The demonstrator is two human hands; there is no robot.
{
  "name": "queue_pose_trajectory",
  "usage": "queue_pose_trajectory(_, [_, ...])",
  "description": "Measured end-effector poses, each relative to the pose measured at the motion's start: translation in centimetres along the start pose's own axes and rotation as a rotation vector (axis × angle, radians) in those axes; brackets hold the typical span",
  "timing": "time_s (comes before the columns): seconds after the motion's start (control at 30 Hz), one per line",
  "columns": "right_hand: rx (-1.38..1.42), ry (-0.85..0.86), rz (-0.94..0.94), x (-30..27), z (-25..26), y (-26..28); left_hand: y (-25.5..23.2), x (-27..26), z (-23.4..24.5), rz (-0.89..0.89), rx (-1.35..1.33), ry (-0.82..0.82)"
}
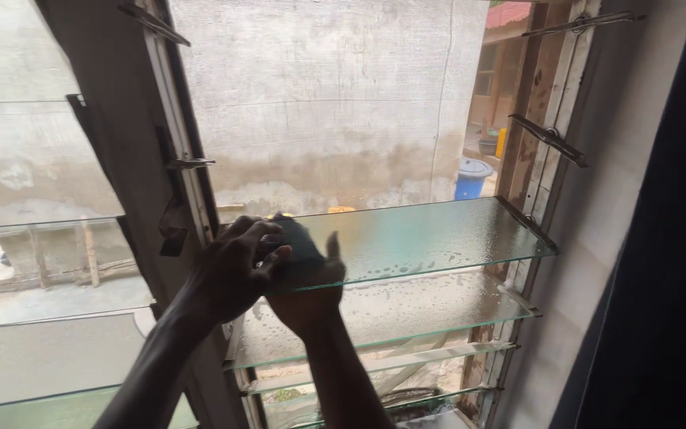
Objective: Clean louvre window panes using a cloth and soapy water.
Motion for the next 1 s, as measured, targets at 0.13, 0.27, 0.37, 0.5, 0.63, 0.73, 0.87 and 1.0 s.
queue_pose_trajectory(0.13, [0.048,-0.053,-0.005,0.8,1.3,-4.3,0.9,-0.2,0.2,-0.152,-0.06,-0.106])
queue_pose_trajectory(0.27, [0.02,-0.299,0.019,-0.8,-0.6,-6.8,2.1,0.4,0.1,-0.013,-0.184,-0.04])
queue_pose_trajectory(0.37, [0.159,-0.365,0.082,-2.1,-3.0,-7.5,2.6,0.8,-0.1,0.029,-0.208,-0.013])
queue_pose_trajectory(0.5, [0.185,-0.518,0.19,-2.9,-6.5,-8.4,1.1,-0.3,0.9,0.097,-0.267,0.018])
queue_pose_trajectory(0.63, [0.261,-0.439,0.211,-4.3,-6.5,-6.6,1.1,-0.9,0.8,0.127,-0.269,0.024])
queue_pose_trajectory(0.73, [0.231,-0.613,0.369,-6.1,-7.1,-2.5,0.9,-1.4,1.3,0.098,-0.284,-0.012])
queue_pose_trajectory(0.87, [0.036,-0.534,0.541,-8.7,-8.3,5.1,0.2,-1.8,1.4,0.046,-0.246,-0.066])
queue_pose_trajectory(1.0, [-0.091,-0.649,0.67,-10.5,-11.4,9.4,0.9,-1.8,0.7,0.057,-0.203,-0.043])
Point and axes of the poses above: each hand's wrist, its own x-axis towards the middle knuckle, its own z-axis out of the back of the hand, y = z × x, the point moved 3 cm from there along x, towards the middle knuckle, and after that the axes turned 1 degree about -z, right-handed, at the moved point
